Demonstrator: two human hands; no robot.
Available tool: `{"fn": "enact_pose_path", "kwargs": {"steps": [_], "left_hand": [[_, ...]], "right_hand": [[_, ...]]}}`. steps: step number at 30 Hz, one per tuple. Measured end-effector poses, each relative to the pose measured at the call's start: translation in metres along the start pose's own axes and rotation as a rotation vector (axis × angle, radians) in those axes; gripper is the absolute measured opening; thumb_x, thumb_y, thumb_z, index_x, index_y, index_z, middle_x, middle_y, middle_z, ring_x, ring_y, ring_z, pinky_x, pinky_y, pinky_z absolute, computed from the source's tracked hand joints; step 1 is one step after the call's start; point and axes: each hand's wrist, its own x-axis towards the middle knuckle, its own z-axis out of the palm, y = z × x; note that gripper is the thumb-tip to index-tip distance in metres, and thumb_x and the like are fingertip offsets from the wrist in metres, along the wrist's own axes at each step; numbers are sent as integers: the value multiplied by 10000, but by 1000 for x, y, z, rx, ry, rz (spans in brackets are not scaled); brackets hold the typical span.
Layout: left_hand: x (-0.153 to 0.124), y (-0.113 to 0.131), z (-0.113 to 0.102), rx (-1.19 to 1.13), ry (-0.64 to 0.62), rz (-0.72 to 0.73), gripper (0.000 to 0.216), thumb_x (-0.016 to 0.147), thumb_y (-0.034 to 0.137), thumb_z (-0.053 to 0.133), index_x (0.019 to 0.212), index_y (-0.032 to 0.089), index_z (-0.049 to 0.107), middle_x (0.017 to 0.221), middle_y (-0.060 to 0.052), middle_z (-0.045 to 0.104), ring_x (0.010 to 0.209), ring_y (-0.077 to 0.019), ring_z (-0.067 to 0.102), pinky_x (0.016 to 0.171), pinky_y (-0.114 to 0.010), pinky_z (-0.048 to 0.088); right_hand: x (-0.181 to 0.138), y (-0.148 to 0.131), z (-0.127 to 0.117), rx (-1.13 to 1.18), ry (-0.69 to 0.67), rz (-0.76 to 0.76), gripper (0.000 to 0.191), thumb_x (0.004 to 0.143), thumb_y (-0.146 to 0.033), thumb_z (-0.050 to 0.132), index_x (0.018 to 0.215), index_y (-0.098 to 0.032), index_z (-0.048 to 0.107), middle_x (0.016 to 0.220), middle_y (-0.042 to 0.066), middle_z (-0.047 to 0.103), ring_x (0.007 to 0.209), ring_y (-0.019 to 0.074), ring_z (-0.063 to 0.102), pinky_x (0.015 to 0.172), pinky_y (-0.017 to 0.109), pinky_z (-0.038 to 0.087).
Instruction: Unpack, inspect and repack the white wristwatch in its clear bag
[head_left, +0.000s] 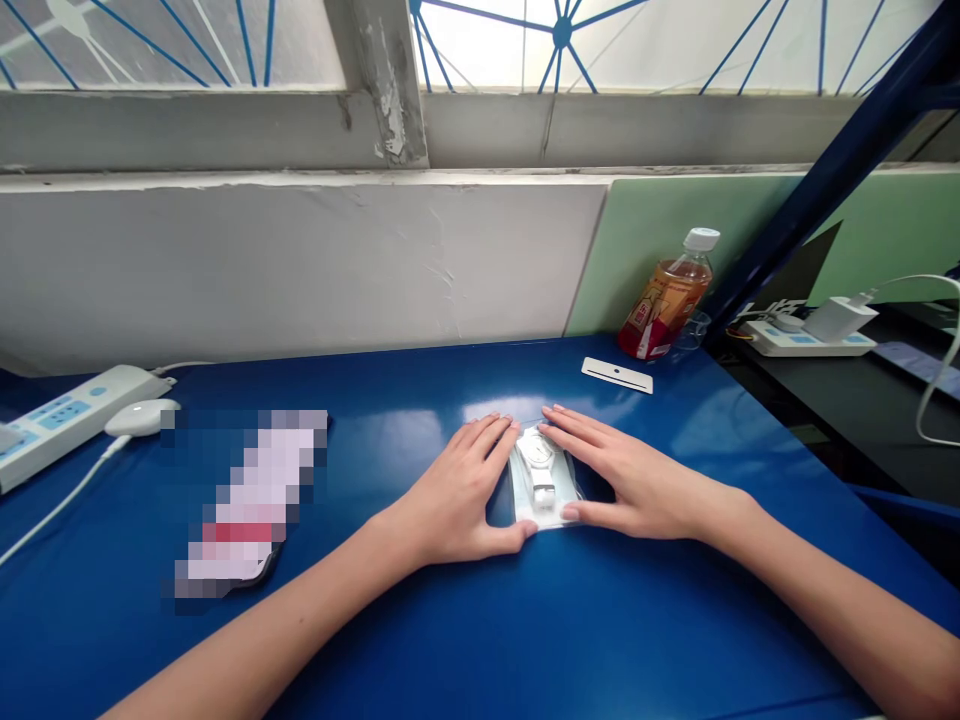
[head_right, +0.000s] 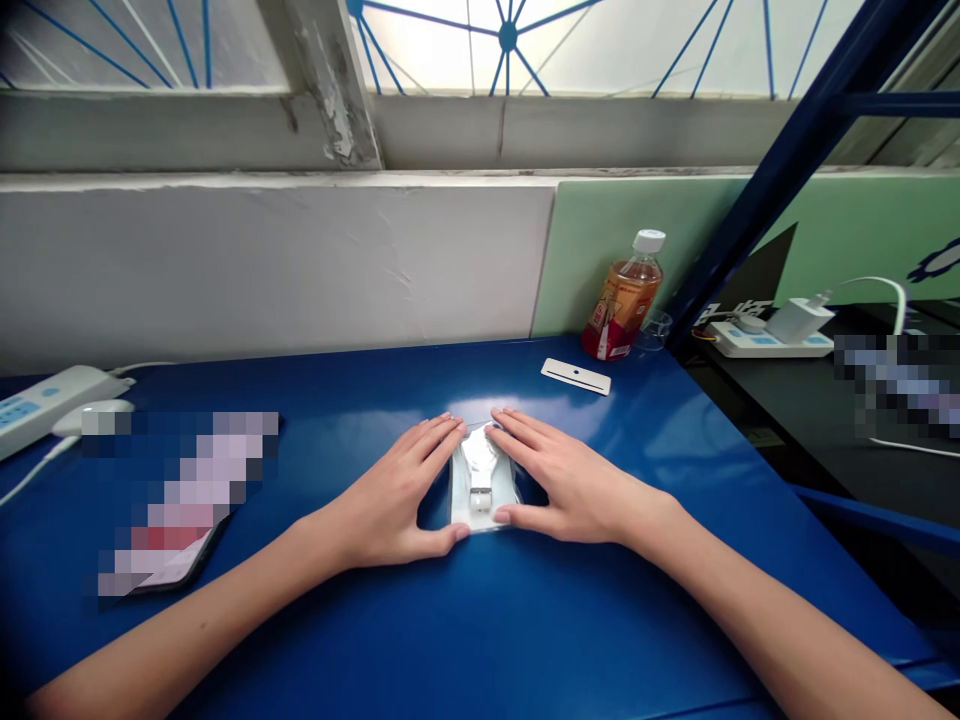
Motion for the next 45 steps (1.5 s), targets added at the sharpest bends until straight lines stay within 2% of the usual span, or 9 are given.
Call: {"fn": "enact_pose_path", "kwargs": {"steps": [2, 5, 10, 14, 22, 30, 34, 45], "left_hand": [[0, -2, -2, 13, -53, -8, 934, 818, 540, 632, 1529, 67, 254, 1579, -224, 295, 1481, -369, 226, 1188, -536, 247], [0, -3, -5, 26, -110, -20, 936, 841, 538, 600, 1543, 57, 210, 1600, -216, 246, 1496, -351, 184, 1205, -522, 204], [0, -3, -3, 20, -78, -13, 943, 838, 547, 602, 1543, 69, 198, 1600, -219, 244, 1491, -346, 208, 1215, -514, 183], [-1, -3, -2, 36, -64, -13, 941, 844, 573, 588, 1539, 61, 213, 1595, -225, 255, 1487, -343, 223, 1211, -515, 197], [0, -3, -1, 32, -29, -18, 913, 836, 586, 598, 1518, 75, 272, 1562, -226, 332, 1454, -359, 300, 1187, -539, 244], [0, -1, -1, 53, 28, -19, 938, 785, 614, 642, 1463, 38, 343, 1473, -257, 441, 1383, -388, 400, 1158, -542, 300], [0, 0, -1, 32, 48, -13, 925, 763, 617, 667, 1430, 39, 389, 1445, -251, 470, 1376, -387, 405, 1151, -530, 321], [2, -1, -3, 11, -40, -42, 982, 752, 653, 657, 1468, 56, 348, 1530, -240, 382, 1445, -357, 324, 1199, -534, 225]], "right_hand": [[0, -1, 0, -21, -49, 22, 864, 897, -584, 575, 1560, -135, 252, 1617, 178, 237, 1486, 330, 239, 1164, 517, 332], [1, -2, 2, -40, -71, 48, 878, 894, -626, 543, 1551, -111, 272, 1611, 189, 246, 1488, 333, 232, 1162, 523, 333], [3, -4, 6, -54, -83, 44, 932, 900, -634, 518, 1561, -55, 207, 1619, 211, 180, 1503, 335, 165, 1194, 510, 271], [3, -6, 8, -66, -132, 54, 897, 941, -612, 447, 1562, -28, 169, 1623, 216, 116, 1506, 328, 138, 1204, 507, 245], [2, -4, 10, -58, -104, 46, 889, 931, -604, 477, 1568, -59, 180, 1621, 204, 154, 1500, 334, 167, 1195, 512, 271], [2, -3, 4, -84, -114, 66, 962, 903, -622, 518, 1533, 37, 214, 1590, 279, 195, 1486, 355, 215, 1174, 513, 314], [1, -2, 2, -76, -108, 82, 969, 882, -663, 521, 1544, -16, 236, 1592, 240, 246, 1479, 353, 242, 1169, 514, 329], [0, -1, 4, -54, -88, 95, 994, 847, -678, 559, 1540, -32, 259, 1592, 244, 252, 1467, 374, 271, 1160, 528, 339]]}}
